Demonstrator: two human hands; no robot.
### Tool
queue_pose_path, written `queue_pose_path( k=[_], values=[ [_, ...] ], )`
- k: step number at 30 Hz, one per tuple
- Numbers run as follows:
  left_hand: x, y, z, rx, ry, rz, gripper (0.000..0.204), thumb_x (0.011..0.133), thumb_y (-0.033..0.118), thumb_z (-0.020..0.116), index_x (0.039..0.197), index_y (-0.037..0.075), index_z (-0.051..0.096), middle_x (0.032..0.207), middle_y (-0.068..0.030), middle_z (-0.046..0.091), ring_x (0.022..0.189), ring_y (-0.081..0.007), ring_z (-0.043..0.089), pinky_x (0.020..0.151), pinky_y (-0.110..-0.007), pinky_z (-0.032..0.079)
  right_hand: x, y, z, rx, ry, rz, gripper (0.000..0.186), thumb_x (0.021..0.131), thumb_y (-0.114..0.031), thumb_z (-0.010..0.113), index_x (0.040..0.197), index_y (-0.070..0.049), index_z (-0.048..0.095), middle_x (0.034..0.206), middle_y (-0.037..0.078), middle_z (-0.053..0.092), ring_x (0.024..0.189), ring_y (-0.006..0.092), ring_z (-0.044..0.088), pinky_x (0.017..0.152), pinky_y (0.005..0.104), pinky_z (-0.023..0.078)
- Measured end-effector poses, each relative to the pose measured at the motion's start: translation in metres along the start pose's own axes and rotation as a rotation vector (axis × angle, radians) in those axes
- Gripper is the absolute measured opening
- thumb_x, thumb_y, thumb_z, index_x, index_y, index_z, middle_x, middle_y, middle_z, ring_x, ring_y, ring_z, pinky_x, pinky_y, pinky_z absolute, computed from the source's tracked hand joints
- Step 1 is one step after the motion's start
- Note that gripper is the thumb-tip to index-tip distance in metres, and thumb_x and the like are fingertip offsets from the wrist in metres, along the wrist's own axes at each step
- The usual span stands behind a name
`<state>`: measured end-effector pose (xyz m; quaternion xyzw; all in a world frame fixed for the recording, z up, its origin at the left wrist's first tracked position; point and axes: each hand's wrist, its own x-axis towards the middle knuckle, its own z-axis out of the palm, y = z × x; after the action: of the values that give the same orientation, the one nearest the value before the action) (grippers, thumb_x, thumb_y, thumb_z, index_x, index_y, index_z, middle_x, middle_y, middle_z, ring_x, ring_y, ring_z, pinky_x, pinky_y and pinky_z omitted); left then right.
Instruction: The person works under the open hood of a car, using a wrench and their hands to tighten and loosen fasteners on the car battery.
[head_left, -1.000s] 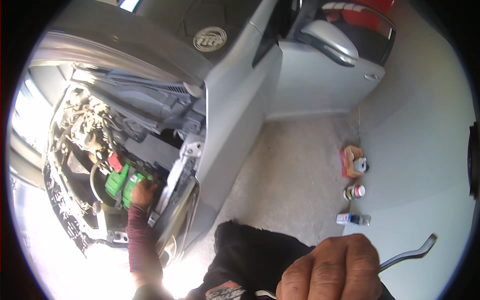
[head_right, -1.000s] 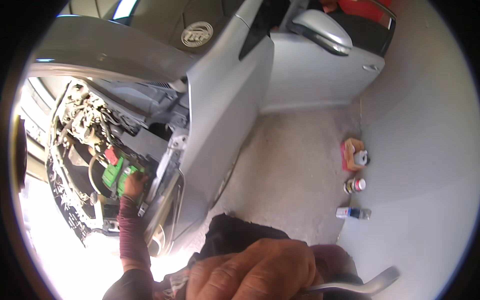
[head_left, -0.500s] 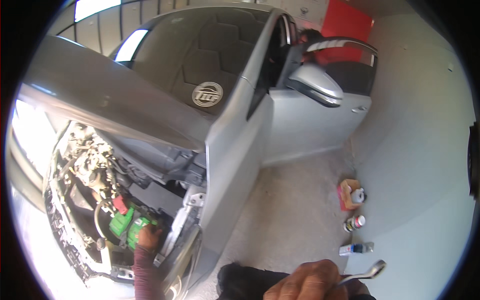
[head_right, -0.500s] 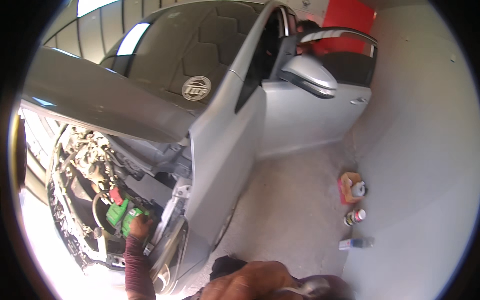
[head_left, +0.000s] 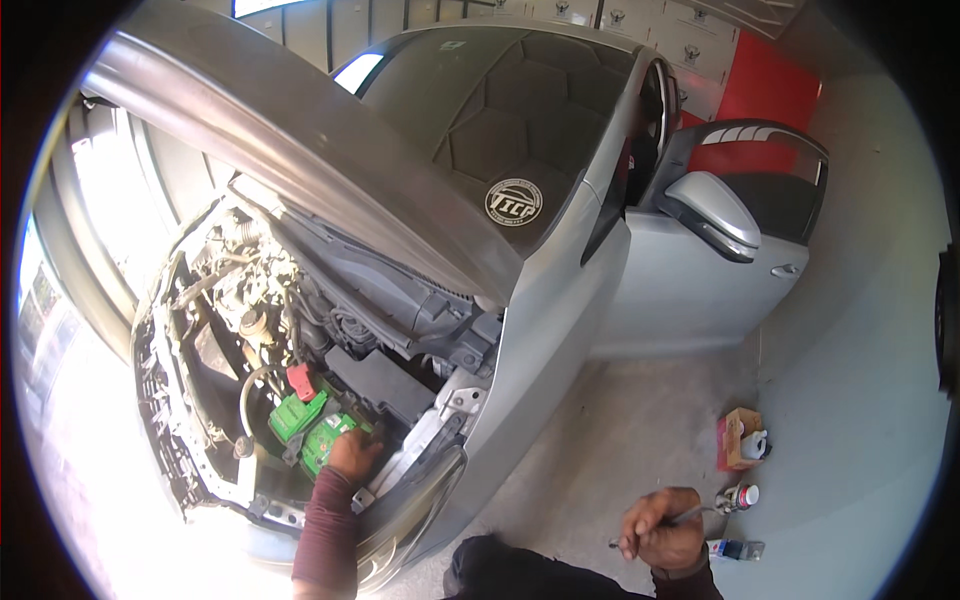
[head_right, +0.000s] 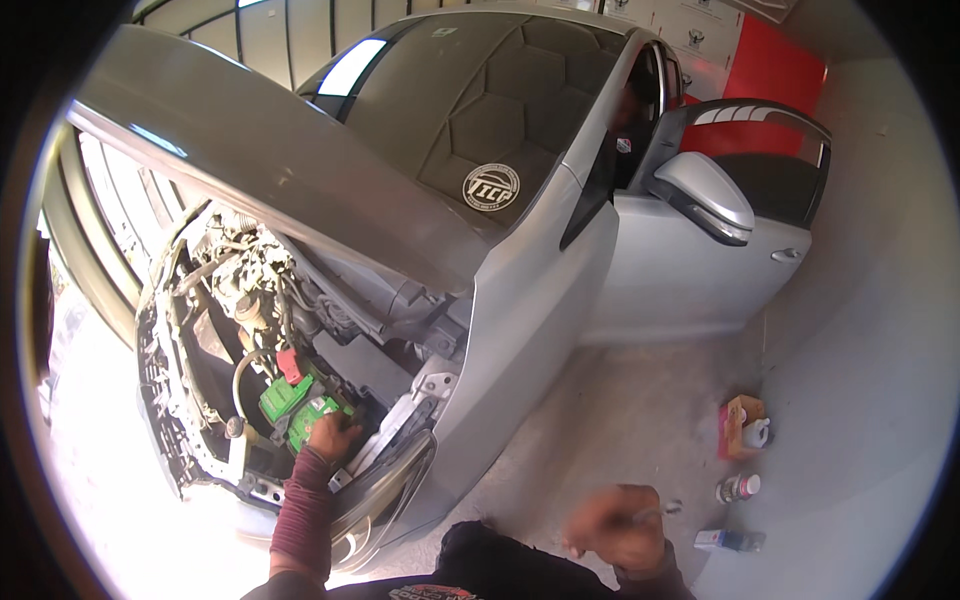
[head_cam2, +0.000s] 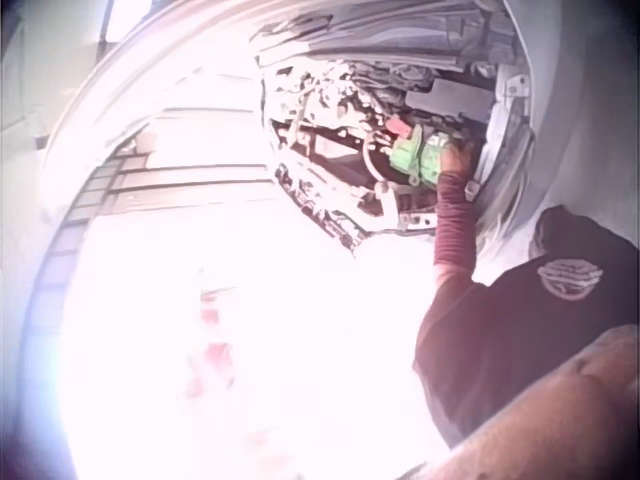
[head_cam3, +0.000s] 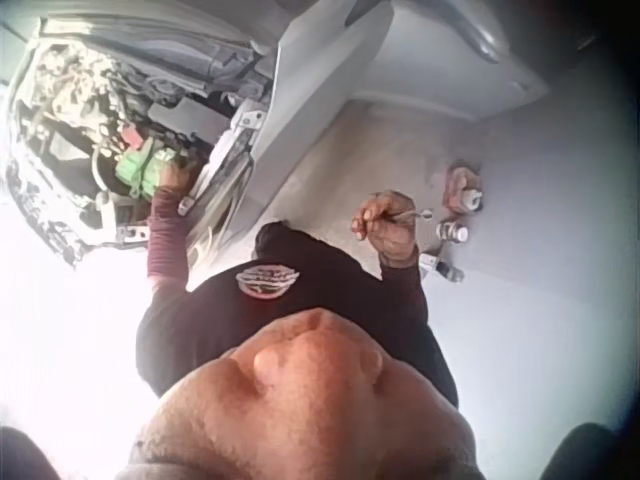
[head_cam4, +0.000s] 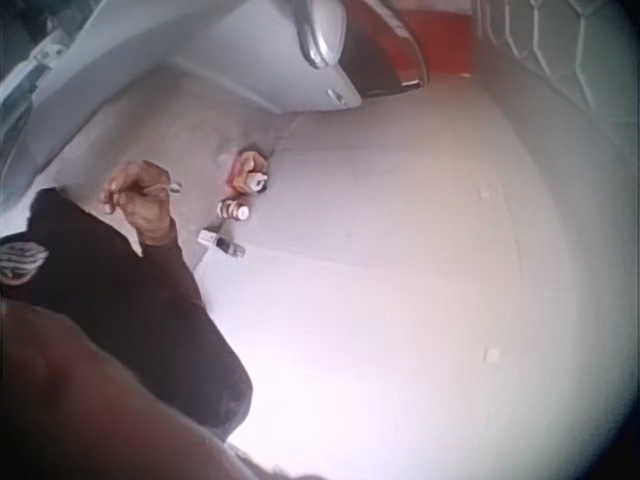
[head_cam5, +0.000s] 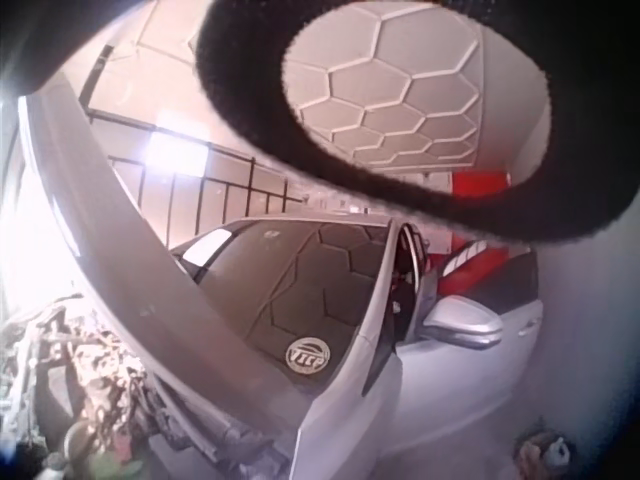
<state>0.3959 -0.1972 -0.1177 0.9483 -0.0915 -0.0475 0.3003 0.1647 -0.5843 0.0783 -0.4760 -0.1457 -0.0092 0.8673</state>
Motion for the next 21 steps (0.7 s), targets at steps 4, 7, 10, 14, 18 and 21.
queue_pose_path(
  k=[4,7,10,14,18,21],
  values=[
    [0.005,-0.002,0.004,0.058,-0.017,0.048,0.033,0.074,0.024,0.067,0.087,-0.006,0.061,0.084,-0.0255,0.063,0.08,-0.0389,0.062,0.071,-0.043,0.049,-0.015,0.039,-0.05,-0.08,0.315,0.246,0.006,0.08,0.003,0.061,0.084,0.004,0.058,0.078,0.017,0.063,0.066,0.021,0.061,0.059,0.0302,0.049],
    [0.005,-0.004,0.003,0.014,0.038,-0.003,0.038,0.07,0.029,0.07,0.091,-0.002,0.064,0.085,-0.0221,0.065,0.081,-0.0351,0.064,0.072,-0.041,0.049,-0.038,0.082,-0.099,-0.223,0.472,0.425,0.002,0.081,0.001,0.059,0.083,0.002,0.058,0.077,0.014,0.063,0.064,0.0181,0.06,0.057,0.0289,0.047],
    [0.0,-0.007,0.002,0.054,0.073,-0.049,0.037,0.07,0.027,0.069,0.093,-0.002,0.064,0.086,-0.0213,0.065,0.082,-0.0345,0.064,0.073,-0.04,0.049,-0.084,0.128,-0.151,-0.73,0.59,0.682,0.008,0.077,-0.007,0.061,0.077,0.001,0.058,0.076,0.013,0.063,0.063,0.0183,0.06,0.059,0.0305,0.048],
    [0.008,-0.001,0.0,0.01,0.097,-0.043,0.039,0.069,0.027,0.069,0.095,-0.001,0.065,0.088,-0.0207,0.066,0.084,-0.0335,0.064,0.075,-0.039,0.049,-0.182,0.196,-0.237,-1.648,0.224,0.83,0.026,0.074,-0.027,0.059,0.079,-0.001,0.063,0.085,0.02,0.064,0.079,0.0355,0.061,0.074,0.0422,0.049],
    [0.009,-0.008,0.006,0.066,0.109,-0.002,0.038,0.071,0.03,0.068,0.092,-0.002,0.064,0.086,-0.0218,0.065,0.081,-0.0353,0.064,0.073,-0.04,0.05,-0.25,0.232,-0.27,-1.565,0.11,1.089,0.039,0.078,-0.038,0.053,0.085,-0.001,0.066,0.088,0.022,0.063,0.088,0.0375,0.06,0.082,0.0458,0.046],
    [0.006,-0.005,0.009,0.032,0.146,0.047,0.037,0.073,0.03,0.068,0.09,-0.002,0.064,0.083,-0.0214,0.065,0.079,-0.0351,0.064,0.071,-0.041,0.05,-0.244,0.217,-0.273,-1.678,0.246,1.076,0.052,0.083,-0.048,0.047,0.075,0.0,0.067,0.082,0.023,0.064,0.087,0.038,0.06,0.082,0.0462,0.045]
  ],
)
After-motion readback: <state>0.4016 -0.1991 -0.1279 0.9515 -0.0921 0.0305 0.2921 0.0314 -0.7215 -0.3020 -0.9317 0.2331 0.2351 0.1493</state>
